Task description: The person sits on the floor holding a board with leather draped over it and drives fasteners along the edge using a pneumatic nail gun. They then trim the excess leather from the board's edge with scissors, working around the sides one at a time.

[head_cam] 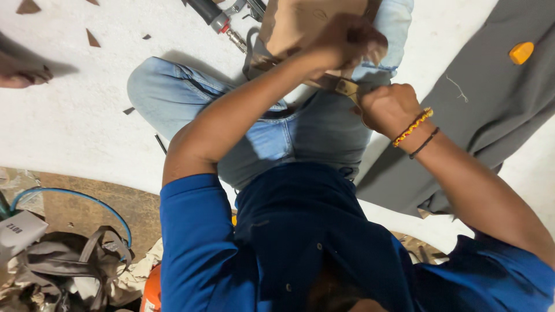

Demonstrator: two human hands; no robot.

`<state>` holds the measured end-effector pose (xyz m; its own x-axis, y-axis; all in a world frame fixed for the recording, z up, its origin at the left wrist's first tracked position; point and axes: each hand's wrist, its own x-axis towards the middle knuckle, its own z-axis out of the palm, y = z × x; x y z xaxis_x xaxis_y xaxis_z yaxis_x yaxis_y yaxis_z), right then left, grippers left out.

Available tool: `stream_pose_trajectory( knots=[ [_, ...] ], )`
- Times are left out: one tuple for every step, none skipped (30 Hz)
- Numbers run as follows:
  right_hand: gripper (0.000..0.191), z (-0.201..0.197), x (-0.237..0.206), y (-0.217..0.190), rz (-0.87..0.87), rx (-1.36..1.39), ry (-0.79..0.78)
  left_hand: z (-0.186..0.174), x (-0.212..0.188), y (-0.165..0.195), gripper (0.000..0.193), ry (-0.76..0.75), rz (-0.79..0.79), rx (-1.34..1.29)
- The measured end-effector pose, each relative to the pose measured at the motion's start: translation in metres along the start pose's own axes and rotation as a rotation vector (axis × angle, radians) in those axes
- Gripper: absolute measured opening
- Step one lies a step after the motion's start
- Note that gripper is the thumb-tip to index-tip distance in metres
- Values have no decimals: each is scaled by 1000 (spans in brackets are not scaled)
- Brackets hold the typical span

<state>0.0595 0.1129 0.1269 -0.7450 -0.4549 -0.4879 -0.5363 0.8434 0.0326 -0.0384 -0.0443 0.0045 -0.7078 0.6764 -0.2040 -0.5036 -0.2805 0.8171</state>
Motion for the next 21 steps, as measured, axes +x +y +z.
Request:
stream_pose_trajectory(
  knots=[
    [33,3,-2,-1,17,-1,-29,-5,-1,6,2,-46,89,-22],
    [34,4,-6,-1,13,4,-5,-12,-2,11,5,-91,176,-47],
    [35,5,-9,0,11,9,20,-17,-3,16,11,-138,262,-71],
    [36,4,-13,-1,8,14,44,-19,-2,21,8,-143,256,-38],
    [40,3,-16,-3,25,30,44,-21,-3,25,9,-143,249,-7],
    [44,1,-18,-4,42,43,47,-22,-2,28,13,-145,245,26],
    [50,-2,-19,-5,61,54,52,-22,-2,31,13,-169,245,59],
    [51,-6,-19,-5,58,41,29,-19,-4,31,12,-193,242,91],
    [52,-10,-18,-5,57,30,1,-16,-6,31,12,-218,236,119],
    [53,-14,-18,-4,55,17,-24,-13,-8,31,10,-188,206,87],
    [53,-19,-19,-2,43,13,-12,-9,-8,30,9,-156,178,58],
    [53,-24,-22,1,29,9,0,-7,-10,31,8,-123,149,30],
    [54,-27,-24,3,16,7,10,-7,-11,32,9,-139,172,37],
    [55,-29,-27,4,25,7,-4,-7,-12,33,9,-157,195,43],
    [57,-31,-29,6,34,6,-18,-7,-12,36,10,-174,221,48],
    [58,-30,-30,6,45,5,-34,-6,-13,38,9,-156,207,41],
    [56,-29,-30,6,31,4,-3,-5,-14,39,8,-141,195,34],
    [54,-26,-28,5,17,2,29,-3,-15,41,7,-125,184,28],
    [53,-23,-25,4,2,0,61,-1,-16,42,8,-131,147,13],
    [50,-19,-21,2,6,11,65,0,-17,42,9,-136,110,-1],
    [47,-14,-15,-1,10,22,71,0,-17,41,10,-142,73,-14]
  ],
)
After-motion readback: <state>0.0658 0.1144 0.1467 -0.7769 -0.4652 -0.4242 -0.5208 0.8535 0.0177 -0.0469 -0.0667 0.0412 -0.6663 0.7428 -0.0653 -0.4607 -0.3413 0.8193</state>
